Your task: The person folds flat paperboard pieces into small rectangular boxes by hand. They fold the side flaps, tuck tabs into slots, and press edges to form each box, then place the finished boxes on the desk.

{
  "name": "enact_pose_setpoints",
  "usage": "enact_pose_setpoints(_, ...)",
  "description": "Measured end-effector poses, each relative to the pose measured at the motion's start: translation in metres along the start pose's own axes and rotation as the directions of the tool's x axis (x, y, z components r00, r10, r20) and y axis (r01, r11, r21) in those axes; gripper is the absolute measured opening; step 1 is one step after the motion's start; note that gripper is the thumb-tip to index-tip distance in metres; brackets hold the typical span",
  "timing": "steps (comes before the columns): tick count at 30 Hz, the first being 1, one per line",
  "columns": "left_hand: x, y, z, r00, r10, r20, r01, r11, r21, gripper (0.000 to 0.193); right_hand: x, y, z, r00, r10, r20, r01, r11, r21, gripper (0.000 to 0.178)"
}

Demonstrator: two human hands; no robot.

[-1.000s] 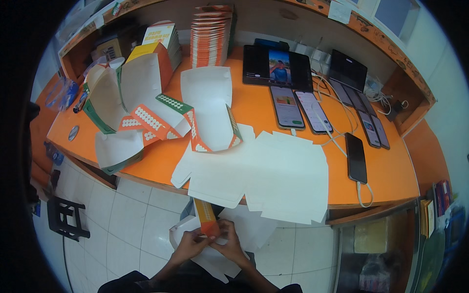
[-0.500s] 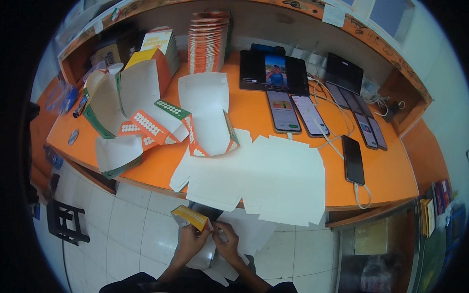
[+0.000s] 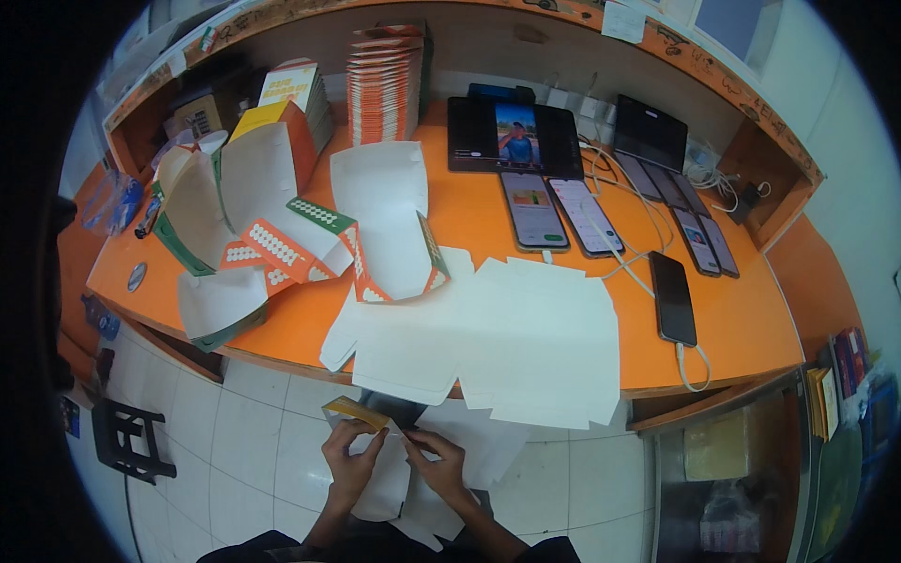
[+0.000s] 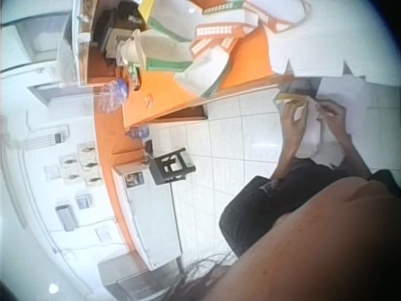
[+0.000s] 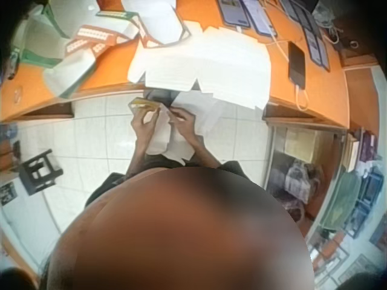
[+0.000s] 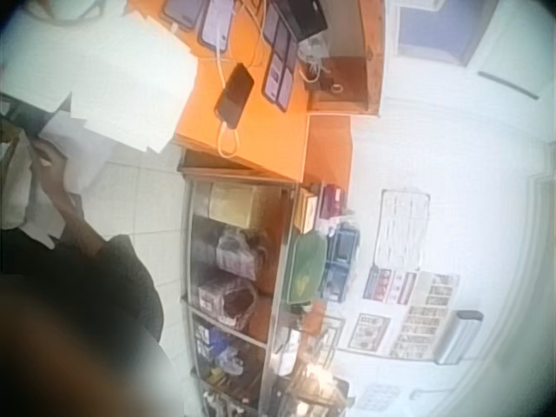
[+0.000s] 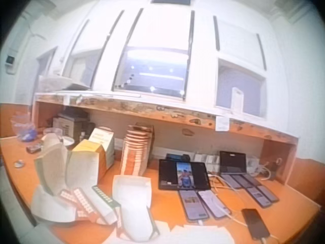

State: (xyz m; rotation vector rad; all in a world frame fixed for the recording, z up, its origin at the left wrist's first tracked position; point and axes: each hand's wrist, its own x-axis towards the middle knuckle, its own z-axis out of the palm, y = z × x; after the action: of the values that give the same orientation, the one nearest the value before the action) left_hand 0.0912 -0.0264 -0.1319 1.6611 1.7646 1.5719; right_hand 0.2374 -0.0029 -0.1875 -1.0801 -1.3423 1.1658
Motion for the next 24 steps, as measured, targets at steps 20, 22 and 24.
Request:
enact_pose_setpoints(20,-0.016,-0.013,-0.009,0.912,-0.308,0.272,0.371,0.901,-0.224,0.009,0.000,-0.005,0.014,0.943,0.307,0.129,-0.332,0.890,0.312,0.014)
enact_pose_setpoints(22,-0.020,-0.014,-0.009,0.923,-0.299,0.244,0.355,0.906,-0.230,0.009,0.000,-0.005,0.014,0.946,0.290,0.145,-0.319,0.912,0.259,0.013)
enact_pose_setpoints(24,-0.023,-0.016,-0.009,0.926,-0.300,0.229,0.355,0.897,-0.264,0.010,0.000,-0.006,0.014,0.947,0.280,0.160,-0.311,0.926,0.216,0.013)
